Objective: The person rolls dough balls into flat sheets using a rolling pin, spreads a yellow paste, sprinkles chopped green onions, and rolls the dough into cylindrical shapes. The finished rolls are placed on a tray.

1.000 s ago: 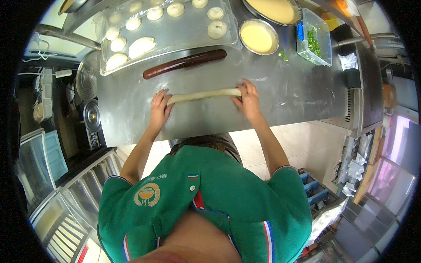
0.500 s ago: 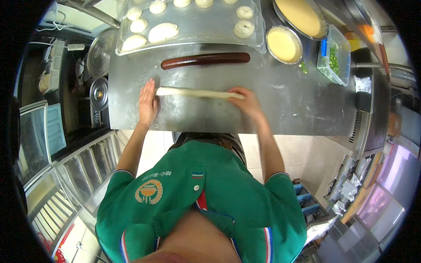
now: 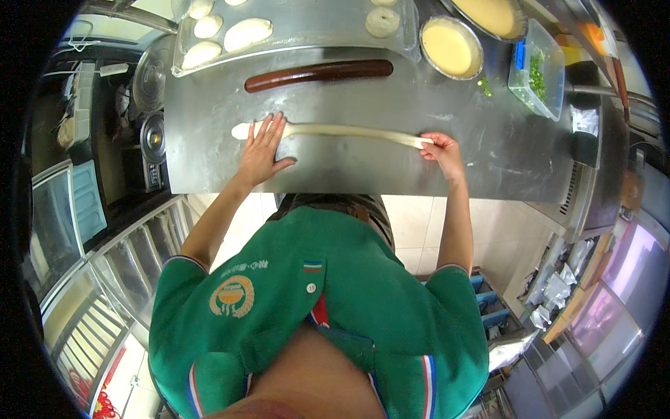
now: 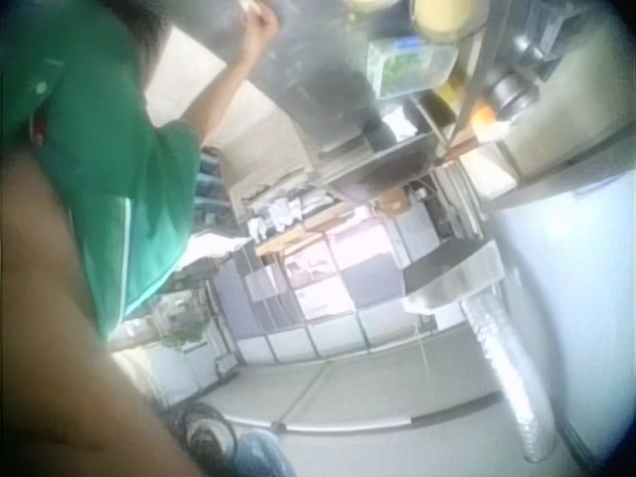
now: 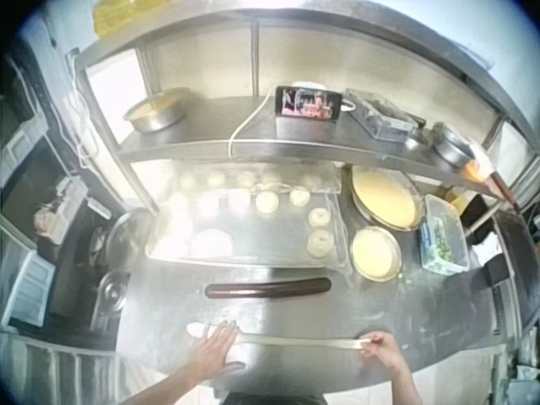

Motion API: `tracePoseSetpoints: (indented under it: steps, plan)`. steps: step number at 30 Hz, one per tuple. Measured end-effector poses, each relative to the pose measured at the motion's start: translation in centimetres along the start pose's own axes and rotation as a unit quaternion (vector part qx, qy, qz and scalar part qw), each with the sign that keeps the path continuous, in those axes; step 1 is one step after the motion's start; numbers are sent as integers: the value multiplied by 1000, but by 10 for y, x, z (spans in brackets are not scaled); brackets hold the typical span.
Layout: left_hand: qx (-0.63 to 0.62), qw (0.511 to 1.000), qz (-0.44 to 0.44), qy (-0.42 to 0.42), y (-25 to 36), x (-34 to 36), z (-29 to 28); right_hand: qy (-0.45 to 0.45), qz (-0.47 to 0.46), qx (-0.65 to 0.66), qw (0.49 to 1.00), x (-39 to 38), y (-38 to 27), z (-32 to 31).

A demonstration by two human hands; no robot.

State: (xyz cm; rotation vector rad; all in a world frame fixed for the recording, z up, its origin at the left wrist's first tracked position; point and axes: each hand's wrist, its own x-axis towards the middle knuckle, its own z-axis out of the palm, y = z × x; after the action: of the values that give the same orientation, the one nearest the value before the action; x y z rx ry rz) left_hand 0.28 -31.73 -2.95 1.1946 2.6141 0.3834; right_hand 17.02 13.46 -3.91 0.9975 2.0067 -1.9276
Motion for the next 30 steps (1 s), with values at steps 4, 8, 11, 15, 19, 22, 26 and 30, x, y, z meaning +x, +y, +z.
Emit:
tracePoseSetpoints:
  steps: [4, 8, 11, 15, 19, 22, 26, 30]
  plan:
    - [-101, 991, 24, -85, 33, 29, 6, 1, -8, 34, 999, -2, 10, -3]
    - [-23, 995, 93, 7, 65, 58, 23, -17, -27, 58, 998, 0, 14, -9]
    - [22, 991, 133, 7, 99, 78, 37, -10, -22, 63, 998, 1, 14, -16]
    - [25, 981, 192, 10, 138, 104, 60, -18, -35, 60, 997, -4, 12, -25]
    - [28, 983, 183, -3, 180, 130, 61, 11, -37, 53, 998, -6, 7, -27]
    - [-23, 965, 261, 17, 212, 150, 83, 31, -111, 70, 991, -2, 27, -30]
    - [7, 967, 255, 22, 246, 168, 97, 119, -127, -15, 985, 1, 27, -27]
    - [3, 972, 237, 0, 253, 167, 97, 173, -160, -97, 967, -12, 7, -17]
